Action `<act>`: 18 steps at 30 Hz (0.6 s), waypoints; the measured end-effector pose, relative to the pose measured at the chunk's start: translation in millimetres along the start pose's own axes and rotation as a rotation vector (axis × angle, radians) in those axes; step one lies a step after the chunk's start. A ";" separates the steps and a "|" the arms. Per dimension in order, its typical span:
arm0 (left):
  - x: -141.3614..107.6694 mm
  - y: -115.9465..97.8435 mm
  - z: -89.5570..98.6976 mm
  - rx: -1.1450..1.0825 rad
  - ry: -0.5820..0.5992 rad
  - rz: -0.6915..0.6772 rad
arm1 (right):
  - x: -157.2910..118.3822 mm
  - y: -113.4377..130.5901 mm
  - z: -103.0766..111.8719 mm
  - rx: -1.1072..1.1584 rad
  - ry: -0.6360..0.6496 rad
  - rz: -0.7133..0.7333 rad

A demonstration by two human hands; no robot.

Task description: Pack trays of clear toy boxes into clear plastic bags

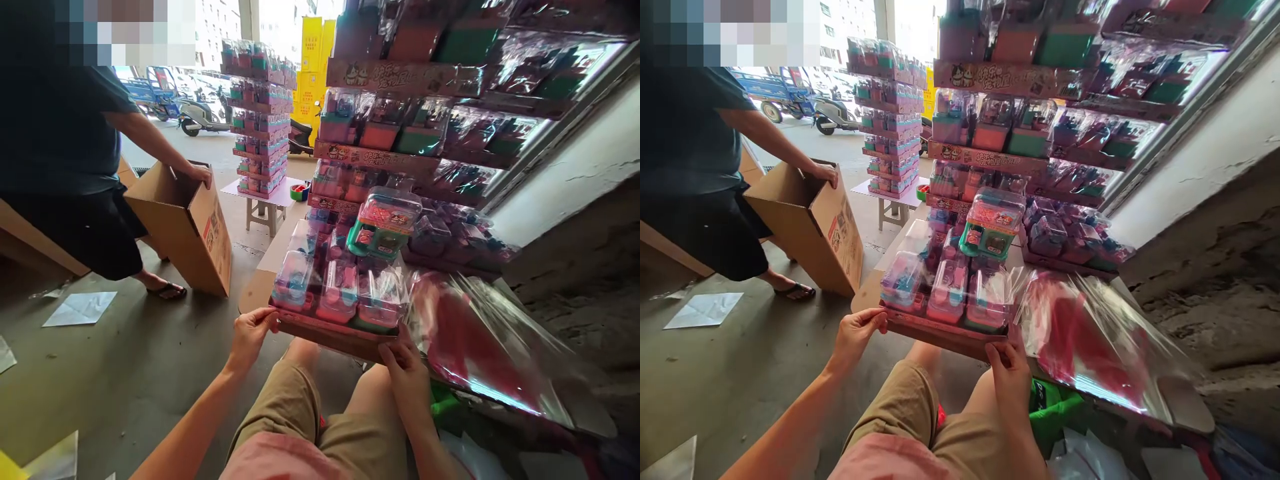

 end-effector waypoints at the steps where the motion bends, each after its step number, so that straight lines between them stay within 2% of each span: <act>1: -0.3 1.8 -0.3 -0.031 -0.016 0.010 | 0.3 2.3 1.3 -0.007 -0.017 0.026; 6: -1.3 1.9 -6.5 -0.082 -0.015 -0.001 | -0.3 13.1 6.6 -0.024 -0.079 0.149; 13: -3.6 -14.0 1.0 0.246 -0.088 -0.118 | 1.4 17.2 4.0 -0.070 -0.095 0.276; 18: -4.6 -20.2 4.4 0.288 -0.140 -0.161 | -0.1 23.3 3.8 -0.102 -0.151 0.387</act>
Point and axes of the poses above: each hand's wrist, its own x-axis towards the middle knuckle, its own z-axis out of the back of the hand, y = z × x, the point moved 10 cm from there along x, towards the middle knuckle, and after that the axes turned 4 degrees about -y, right-handed, at the moved point
